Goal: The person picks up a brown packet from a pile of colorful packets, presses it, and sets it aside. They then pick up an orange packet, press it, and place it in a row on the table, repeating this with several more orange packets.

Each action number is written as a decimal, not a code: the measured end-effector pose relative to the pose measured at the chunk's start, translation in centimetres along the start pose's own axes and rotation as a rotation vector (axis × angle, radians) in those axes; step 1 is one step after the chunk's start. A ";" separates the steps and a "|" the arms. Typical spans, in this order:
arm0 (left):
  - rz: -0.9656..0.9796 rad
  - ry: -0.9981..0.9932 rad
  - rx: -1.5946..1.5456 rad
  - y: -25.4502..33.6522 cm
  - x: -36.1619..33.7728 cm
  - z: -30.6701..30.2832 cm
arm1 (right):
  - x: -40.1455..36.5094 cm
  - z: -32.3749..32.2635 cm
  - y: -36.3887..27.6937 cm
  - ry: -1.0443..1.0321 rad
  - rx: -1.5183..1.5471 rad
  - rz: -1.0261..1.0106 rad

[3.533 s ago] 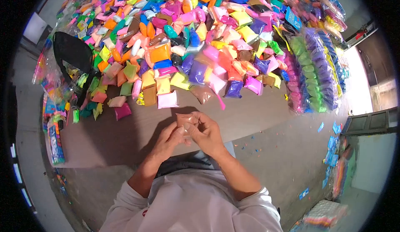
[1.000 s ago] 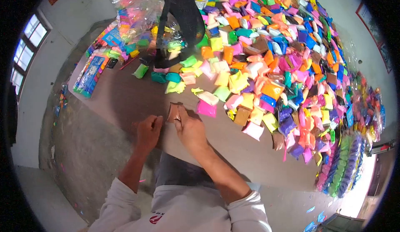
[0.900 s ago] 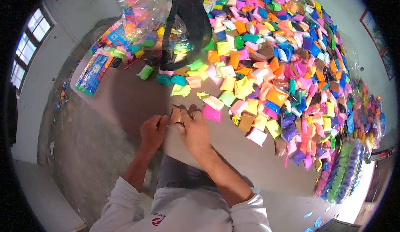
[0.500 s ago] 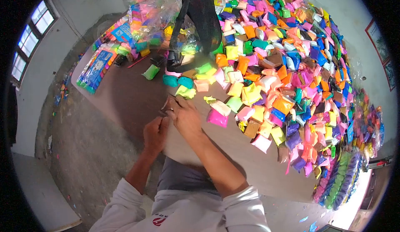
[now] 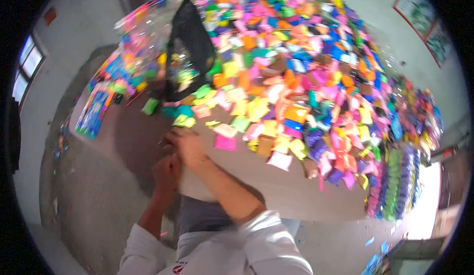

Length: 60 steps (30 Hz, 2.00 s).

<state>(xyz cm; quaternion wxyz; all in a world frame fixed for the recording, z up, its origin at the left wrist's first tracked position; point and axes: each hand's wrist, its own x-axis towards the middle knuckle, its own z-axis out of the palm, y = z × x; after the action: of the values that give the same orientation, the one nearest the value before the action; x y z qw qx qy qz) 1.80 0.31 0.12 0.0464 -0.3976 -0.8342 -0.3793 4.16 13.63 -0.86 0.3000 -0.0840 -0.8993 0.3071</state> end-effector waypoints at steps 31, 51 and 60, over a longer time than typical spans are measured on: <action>0.254 -0.006 0.216 0.5 -0.1 0.0 | 6.1 -25.7 17.2 0.248 -0.339 0.173; -0.411 -0.437 -0.905 7.3 -3.6 1.4 | -13.4 -11.0 -3.6 0.226 0.957 0.794; -0.295 -0.367 -0.808 6.7 -4.2 1.7 | -13.6 -9.4 -4.1 0.300 1.292 0.706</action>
<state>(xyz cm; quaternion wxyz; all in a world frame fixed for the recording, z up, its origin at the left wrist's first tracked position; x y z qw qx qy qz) 9.68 1.48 1.30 -0.3146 -0.3217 -0.6617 -0.5997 20.84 10.51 0.87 0.2927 -0.2156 -0.4091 0.8370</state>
